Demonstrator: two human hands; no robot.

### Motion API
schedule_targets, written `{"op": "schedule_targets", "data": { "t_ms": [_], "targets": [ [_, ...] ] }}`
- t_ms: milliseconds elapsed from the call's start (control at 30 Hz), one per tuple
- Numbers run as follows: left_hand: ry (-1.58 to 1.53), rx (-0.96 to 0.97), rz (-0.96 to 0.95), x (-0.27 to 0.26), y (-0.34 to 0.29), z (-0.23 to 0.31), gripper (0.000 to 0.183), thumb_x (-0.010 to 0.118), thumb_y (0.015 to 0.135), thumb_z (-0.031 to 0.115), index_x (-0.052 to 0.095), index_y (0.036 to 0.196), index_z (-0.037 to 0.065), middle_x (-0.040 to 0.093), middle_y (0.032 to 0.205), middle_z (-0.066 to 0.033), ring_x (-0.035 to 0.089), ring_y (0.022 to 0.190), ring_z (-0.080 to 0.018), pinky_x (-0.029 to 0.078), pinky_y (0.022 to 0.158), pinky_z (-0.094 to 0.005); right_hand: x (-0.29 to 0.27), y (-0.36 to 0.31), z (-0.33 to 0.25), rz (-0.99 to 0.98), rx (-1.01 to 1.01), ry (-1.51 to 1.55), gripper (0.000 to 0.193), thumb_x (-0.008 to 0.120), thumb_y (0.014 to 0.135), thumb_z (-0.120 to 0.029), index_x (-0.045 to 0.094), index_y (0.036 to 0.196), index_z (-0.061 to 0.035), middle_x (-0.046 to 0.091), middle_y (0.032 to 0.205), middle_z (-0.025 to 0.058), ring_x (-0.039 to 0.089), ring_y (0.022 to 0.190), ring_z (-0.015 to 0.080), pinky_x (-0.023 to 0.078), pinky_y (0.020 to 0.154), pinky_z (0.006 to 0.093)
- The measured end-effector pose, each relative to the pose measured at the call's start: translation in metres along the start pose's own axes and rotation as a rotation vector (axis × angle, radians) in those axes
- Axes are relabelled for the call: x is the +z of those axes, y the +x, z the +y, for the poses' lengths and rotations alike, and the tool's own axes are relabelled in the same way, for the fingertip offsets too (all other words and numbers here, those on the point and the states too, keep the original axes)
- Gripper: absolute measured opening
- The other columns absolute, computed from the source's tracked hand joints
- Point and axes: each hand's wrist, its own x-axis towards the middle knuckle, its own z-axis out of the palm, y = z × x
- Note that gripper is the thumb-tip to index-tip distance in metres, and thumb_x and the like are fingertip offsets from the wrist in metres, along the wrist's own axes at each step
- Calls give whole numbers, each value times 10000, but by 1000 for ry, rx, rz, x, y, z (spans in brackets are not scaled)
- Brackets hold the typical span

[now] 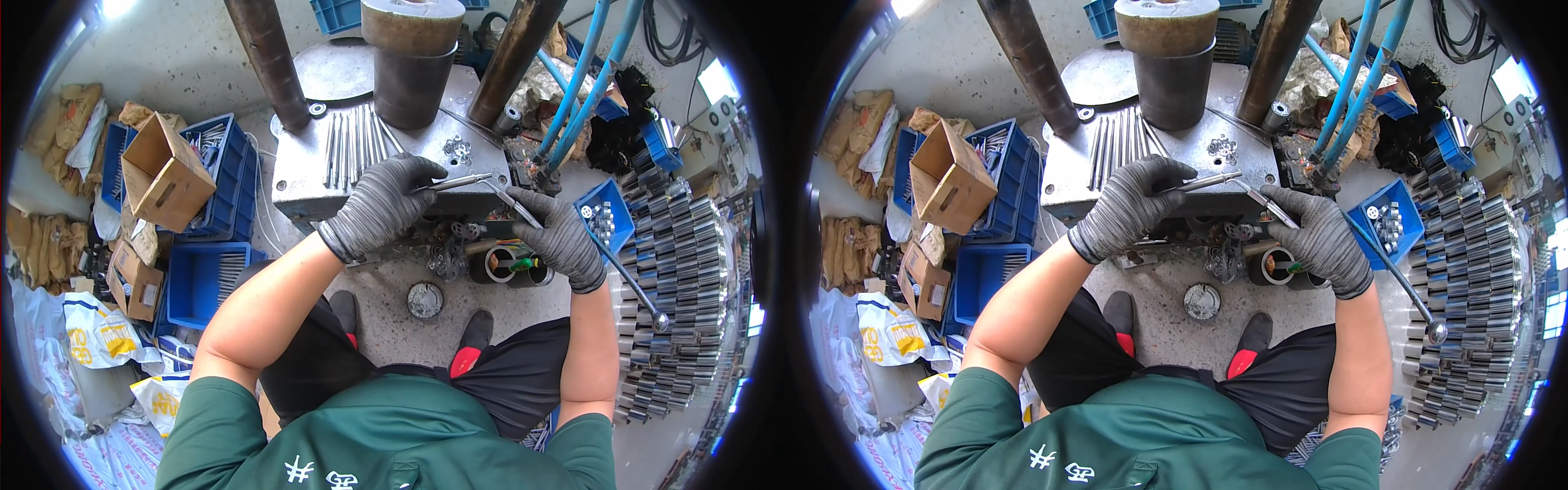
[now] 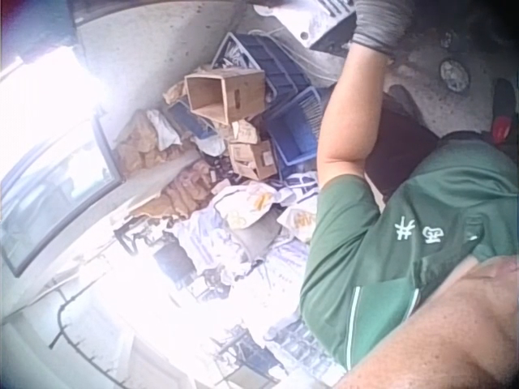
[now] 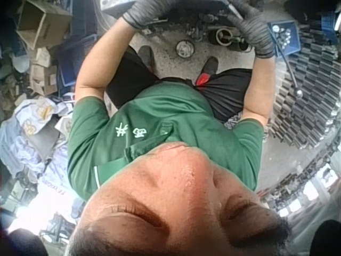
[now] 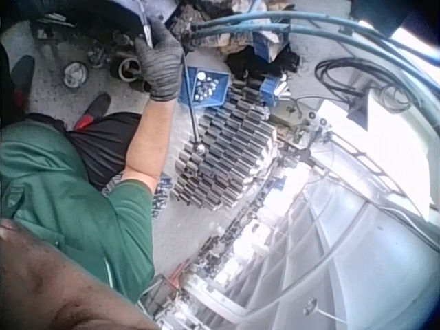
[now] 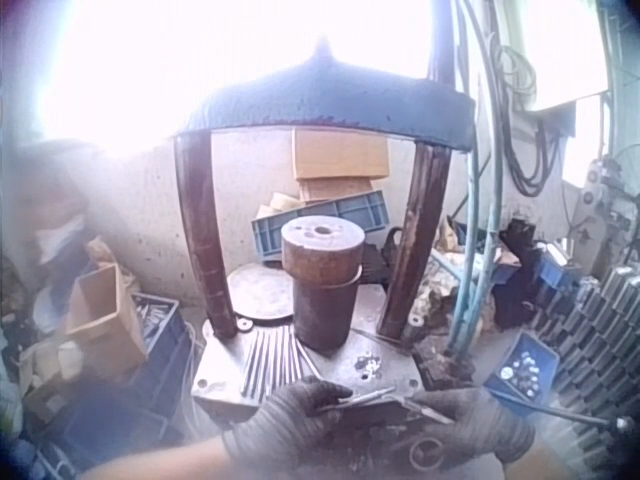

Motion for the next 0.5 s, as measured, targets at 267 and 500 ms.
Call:
{"op": "schedule_targets", "data": {
  "t_ms": [267, 500],
  "targets": [
    [-400, -251, -200, -11, -5, 3, 319, 666, 1011, 138, 690, 1307, 23, 725, 1024, -54, 650, 911, -96, 559, 819, -279, -2, 0, 3, -52, -103, 20, 533, 743, 856, -91, 664, 1381, -41, 770, 1057, 157, 707, 909, 194, 564, 885, 350],
    [-575, -288, -311, -6, -8, -4, 382, 652, 1037, 192, 627, 1373, 12, 717, 963, -51, 644, 788, -63, 542, 708, -232, -1, 0, -16, -227, 74, 55, 515, 751, 871, -110, 661, 1370, -22, 761, 1128, 170, 717, 997, 202, 557, 937, 355]
  ]
}}
